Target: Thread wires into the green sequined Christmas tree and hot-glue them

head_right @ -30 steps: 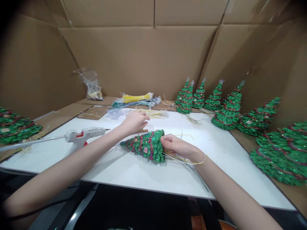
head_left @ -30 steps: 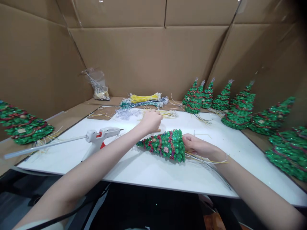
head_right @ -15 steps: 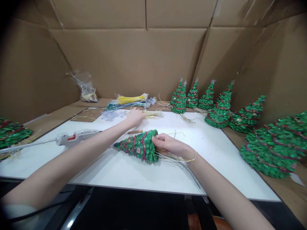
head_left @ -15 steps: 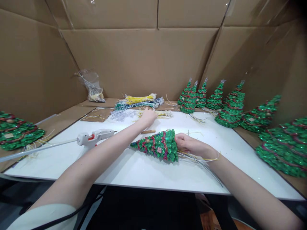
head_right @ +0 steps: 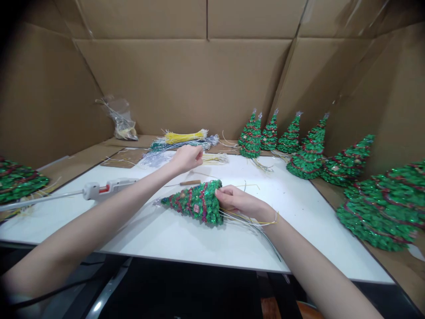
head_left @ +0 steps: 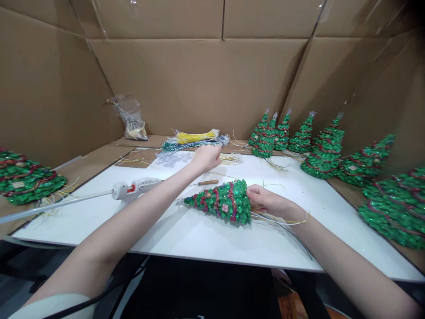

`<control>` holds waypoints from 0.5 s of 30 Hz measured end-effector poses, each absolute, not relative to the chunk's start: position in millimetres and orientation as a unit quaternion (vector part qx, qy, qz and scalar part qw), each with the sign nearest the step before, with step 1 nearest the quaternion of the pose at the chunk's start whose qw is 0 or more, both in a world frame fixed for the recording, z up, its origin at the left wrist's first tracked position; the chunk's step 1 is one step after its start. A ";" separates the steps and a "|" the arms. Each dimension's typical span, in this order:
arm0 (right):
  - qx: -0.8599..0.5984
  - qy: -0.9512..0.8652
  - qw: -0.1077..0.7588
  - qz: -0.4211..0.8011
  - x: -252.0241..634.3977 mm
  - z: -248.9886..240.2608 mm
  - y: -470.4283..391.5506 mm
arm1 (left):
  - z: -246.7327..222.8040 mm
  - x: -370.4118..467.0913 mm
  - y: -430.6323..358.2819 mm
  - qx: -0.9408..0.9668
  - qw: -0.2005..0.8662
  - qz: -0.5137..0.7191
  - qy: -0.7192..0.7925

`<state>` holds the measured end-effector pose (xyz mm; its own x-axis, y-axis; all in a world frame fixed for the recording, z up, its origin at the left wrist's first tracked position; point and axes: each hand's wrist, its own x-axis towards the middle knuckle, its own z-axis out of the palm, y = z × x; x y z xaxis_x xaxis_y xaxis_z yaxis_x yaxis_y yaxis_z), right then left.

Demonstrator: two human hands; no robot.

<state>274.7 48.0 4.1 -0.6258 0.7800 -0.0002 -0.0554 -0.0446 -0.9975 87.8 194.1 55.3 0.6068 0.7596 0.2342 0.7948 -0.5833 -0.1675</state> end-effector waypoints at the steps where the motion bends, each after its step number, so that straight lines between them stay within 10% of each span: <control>1: -0.298 -0.614 0.315 0.660 274.4 4.7 47.6 | 54.8 85.8 192.4 -0.890 0.118 -0.067 -0.435; 15: -0.307 -0.611 0.317 0.657 275.1 3.4 47.3 | 29.0 87.3 219.9 -0.935 -0.036 0.048 -0.350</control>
